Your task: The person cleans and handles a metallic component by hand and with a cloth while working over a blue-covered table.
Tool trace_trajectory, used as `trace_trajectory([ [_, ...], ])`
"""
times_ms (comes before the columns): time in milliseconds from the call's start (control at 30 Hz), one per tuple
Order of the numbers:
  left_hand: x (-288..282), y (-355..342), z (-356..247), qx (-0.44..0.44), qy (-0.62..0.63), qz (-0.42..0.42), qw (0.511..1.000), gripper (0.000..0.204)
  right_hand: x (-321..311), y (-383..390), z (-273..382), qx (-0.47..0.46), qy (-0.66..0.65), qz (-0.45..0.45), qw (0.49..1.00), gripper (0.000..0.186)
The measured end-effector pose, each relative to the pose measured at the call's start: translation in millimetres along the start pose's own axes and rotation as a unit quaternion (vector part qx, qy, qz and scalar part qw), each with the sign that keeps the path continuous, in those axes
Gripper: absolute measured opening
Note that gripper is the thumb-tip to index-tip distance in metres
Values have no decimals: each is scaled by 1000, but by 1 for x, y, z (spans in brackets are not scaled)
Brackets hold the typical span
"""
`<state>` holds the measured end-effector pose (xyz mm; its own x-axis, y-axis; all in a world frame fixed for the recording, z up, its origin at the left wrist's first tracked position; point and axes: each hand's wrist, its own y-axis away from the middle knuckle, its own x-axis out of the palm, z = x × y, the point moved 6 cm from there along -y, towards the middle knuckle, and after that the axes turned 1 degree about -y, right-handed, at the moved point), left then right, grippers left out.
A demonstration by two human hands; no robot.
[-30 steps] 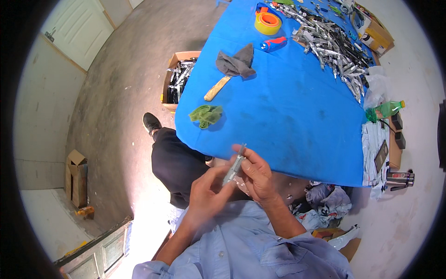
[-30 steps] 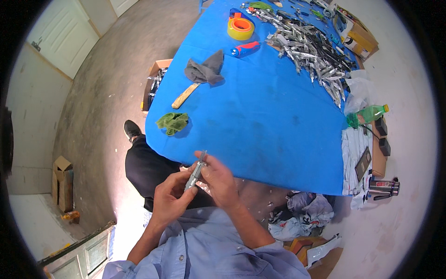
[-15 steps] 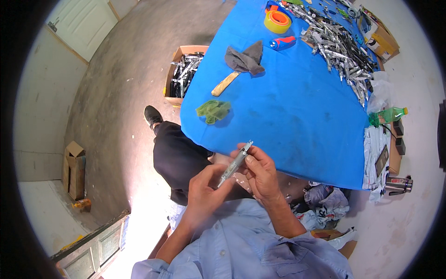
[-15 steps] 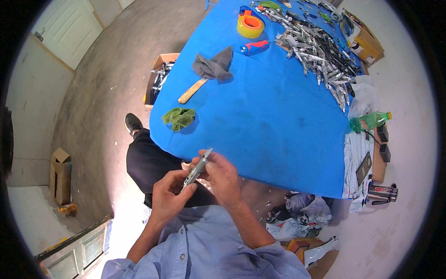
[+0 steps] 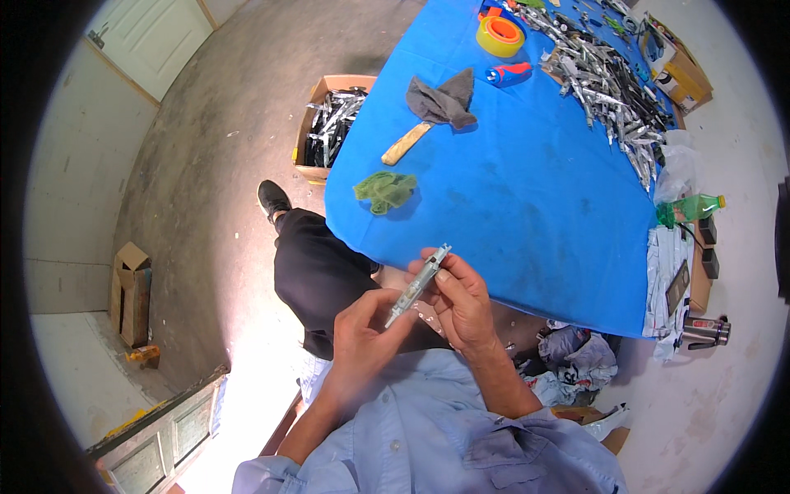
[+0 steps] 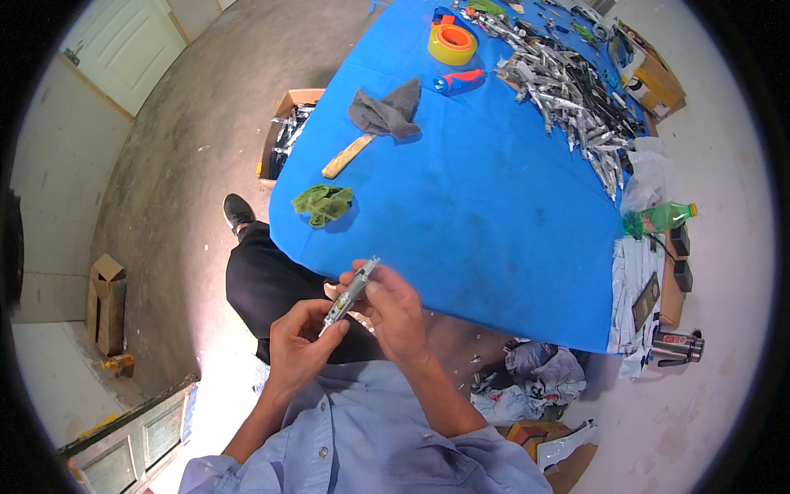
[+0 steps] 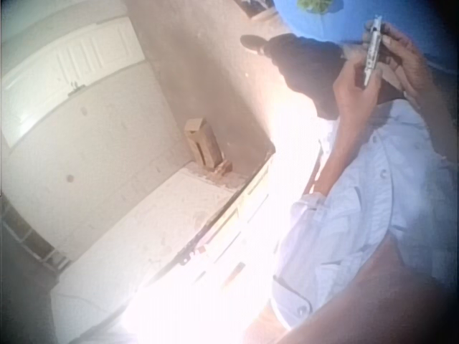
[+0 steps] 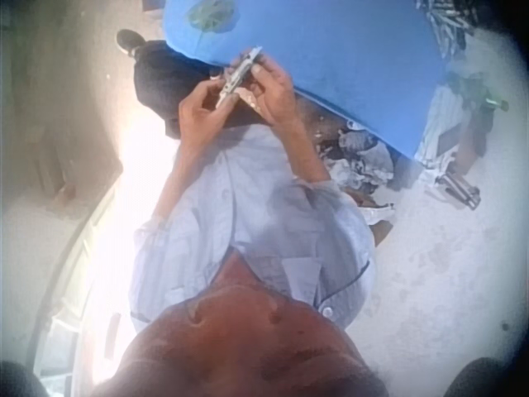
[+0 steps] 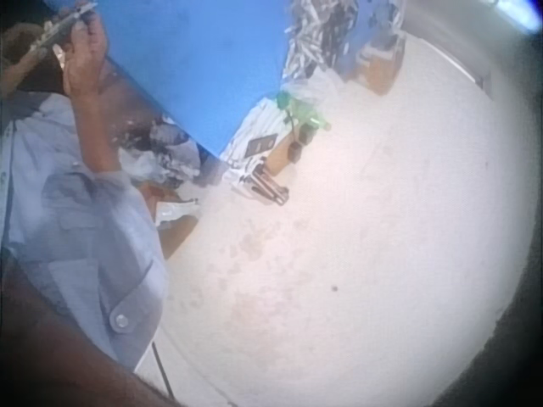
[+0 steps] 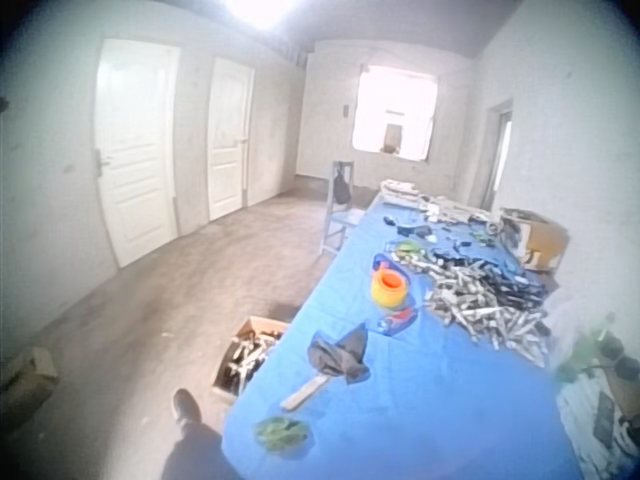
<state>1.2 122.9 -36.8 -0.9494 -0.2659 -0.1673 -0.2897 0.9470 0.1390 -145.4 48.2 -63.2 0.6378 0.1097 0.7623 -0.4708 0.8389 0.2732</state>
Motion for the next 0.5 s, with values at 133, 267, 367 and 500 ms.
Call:
trace_trajectory([
  [133,-1,0,1,10,4,-21,1000,22,-1,-2,-3,2,2,0,1000,35],
  [267,-2,0,-1,13,-6,-24,1000,22,-1,-3,-5,3,9,3,1000,35],
  [367,-2,0,0,10,-10,-19,1000,21,-2,-3,-5,1,4,7,1000,36],
  [500,-1,-1,0,2,-14,-5,1000,22,0,-3,-2,1,30,5,1000,36],
])
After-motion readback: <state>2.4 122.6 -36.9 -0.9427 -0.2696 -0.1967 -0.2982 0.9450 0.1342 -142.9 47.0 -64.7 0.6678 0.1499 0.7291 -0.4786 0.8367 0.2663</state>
